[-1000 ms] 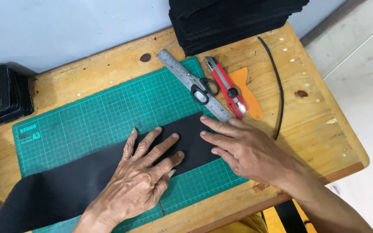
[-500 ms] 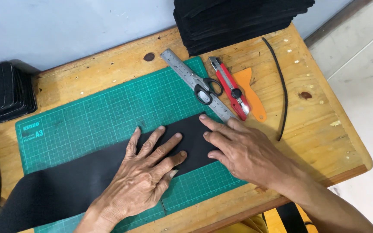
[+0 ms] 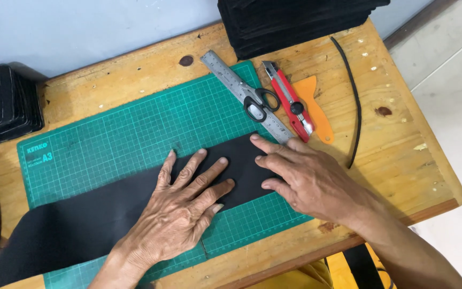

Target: The person measures and cuts a piece of black fabric on a green cutting mat. They use a metal ruler to align the fabric and a red utility knife to make straight cuts along the ruler's edge. The person handles the fabric and ruler multiple times to ensure precise measurements before cutting.

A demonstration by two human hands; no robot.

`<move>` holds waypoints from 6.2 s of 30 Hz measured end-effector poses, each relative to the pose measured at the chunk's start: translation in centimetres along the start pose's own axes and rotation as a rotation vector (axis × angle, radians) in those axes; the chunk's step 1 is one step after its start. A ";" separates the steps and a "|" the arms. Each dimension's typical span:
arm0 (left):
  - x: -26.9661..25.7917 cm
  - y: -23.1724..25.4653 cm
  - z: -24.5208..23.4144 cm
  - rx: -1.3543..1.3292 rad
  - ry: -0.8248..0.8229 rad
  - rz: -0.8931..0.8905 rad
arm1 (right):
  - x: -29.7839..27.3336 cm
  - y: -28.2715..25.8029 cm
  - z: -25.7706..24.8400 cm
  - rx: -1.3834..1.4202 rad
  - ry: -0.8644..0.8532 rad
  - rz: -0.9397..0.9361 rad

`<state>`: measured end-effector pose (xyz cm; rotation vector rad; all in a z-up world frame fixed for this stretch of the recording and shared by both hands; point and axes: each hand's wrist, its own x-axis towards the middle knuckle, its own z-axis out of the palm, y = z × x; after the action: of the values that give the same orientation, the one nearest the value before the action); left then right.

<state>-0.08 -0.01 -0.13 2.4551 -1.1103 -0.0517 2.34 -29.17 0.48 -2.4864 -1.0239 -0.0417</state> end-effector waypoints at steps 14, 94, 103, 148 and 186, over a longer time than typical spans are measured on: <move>0.7 0.8 0.1 0.082 -0.001 -0.036 | -0.2 1.3 -0.5 0.214 -0.101 0.038; -15.3 -2.6 -2.4 0.421 0.131 -0.471 | 0.0 0.7 1.5 -0.137 -0.112 0.230; -15.0 -2.6 -2.8 0.326 0.030 -0.450 | 0.1 1.2 1.7 -0.116 -0.156 0.243; -15.1 -3.5 -3.1 0.209 0.100 -0.458 | 0.6 0.1 0.3 0.095 -0.120 0.222; -14.9 -3.6 -2.6 0.277 0.137 -0.555 | -0.5 0.9 -0.4 0.109 -0.113 0.034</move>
<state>-7.11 13.82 -1.45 2.8924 -0.3720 0.1064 2.63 -30.17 0.39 -2.4293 -1.0019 0.1630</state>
